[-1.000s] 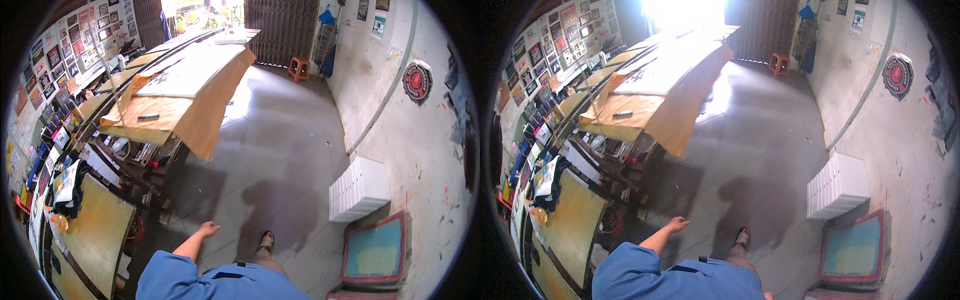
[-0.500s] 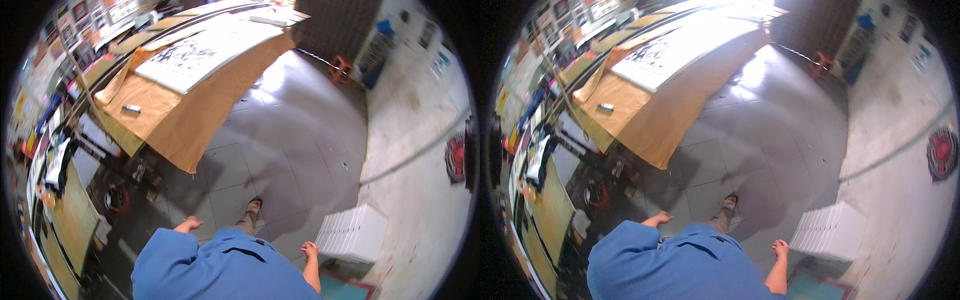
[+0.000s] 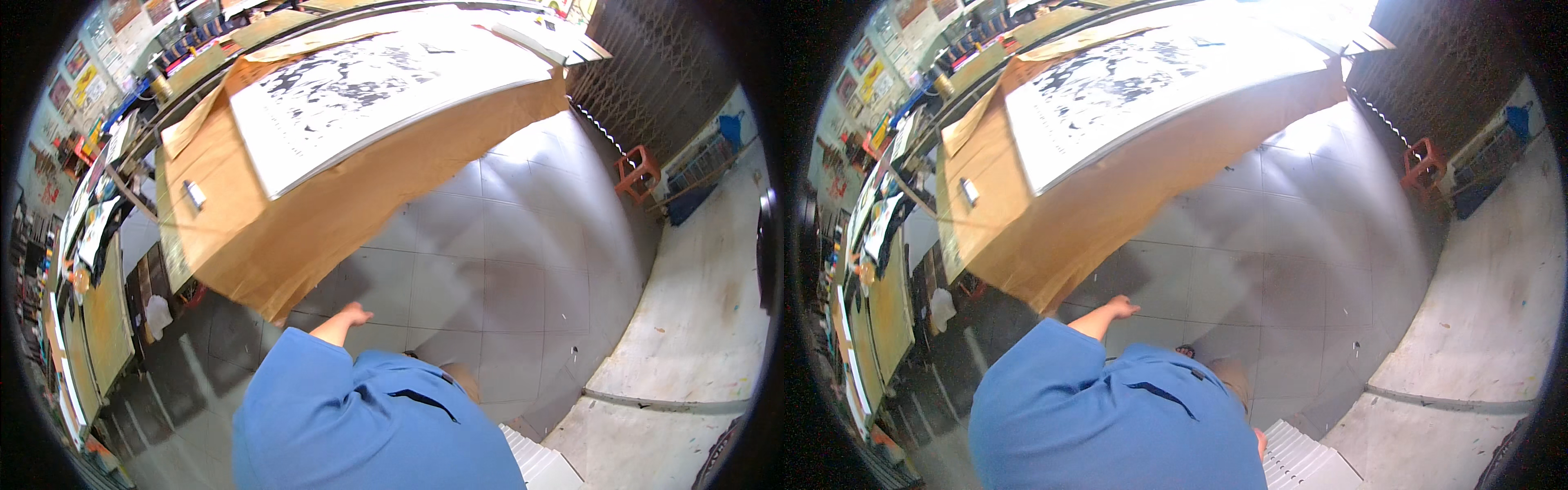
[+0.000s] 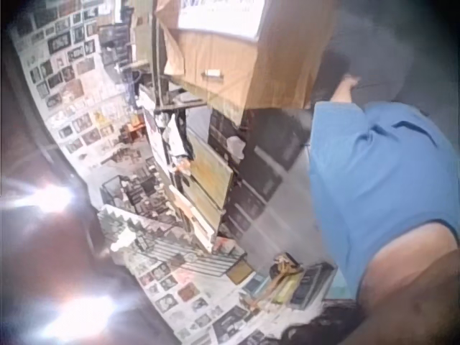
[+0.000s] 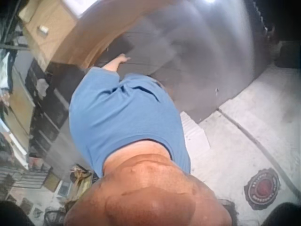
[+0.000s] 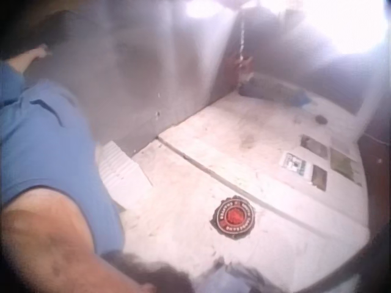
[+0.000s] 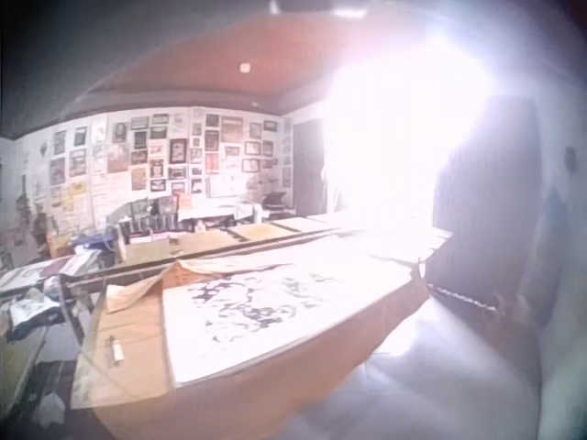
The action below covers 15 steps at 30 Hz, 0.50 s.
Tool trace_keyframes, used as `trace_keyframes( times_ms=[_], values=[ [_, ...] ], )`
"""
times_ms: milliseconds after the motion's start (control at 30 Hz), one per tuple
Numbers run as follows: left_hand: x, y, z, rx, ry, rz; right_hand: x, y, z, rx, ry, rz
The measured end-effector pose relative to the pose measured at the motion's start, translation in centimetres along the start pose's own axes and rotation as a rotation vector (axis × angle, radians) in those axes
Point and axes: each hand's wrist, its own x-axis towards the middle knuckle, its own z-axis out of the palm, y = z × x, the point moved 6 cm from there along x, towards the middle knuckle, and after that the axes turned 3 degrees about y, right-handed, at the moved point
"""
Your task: The person folds a black t-shirt with a red graphic, places it into a clear plastic bag, and then puts the bagged shirt into a white cardboard box. The person also handles a small card and places it inside the box before closing the lid.
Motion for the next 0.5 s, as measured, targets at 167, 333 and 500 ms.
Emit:
trace_keyframes(
  times_ms=[167, 333, 500],
  values=[
    [7.4, 13.3, -3.5, 0.052, 0.089, 0.121, 6.8, -9.5, -0.5, 0.036, -0.001, 0.017],
    [11.4, 23.9, -7.5, -0.189, 0.058, -0.033, 13.7, -18.2, -3.4, -0.013, -0.008, 0.088],
    [13.1, 28.3, -11.5, -0.214, 0.228, 0.012, 22.0, -31.0, -4.1, -0.200, -0.070, 0.083]
  ],
)
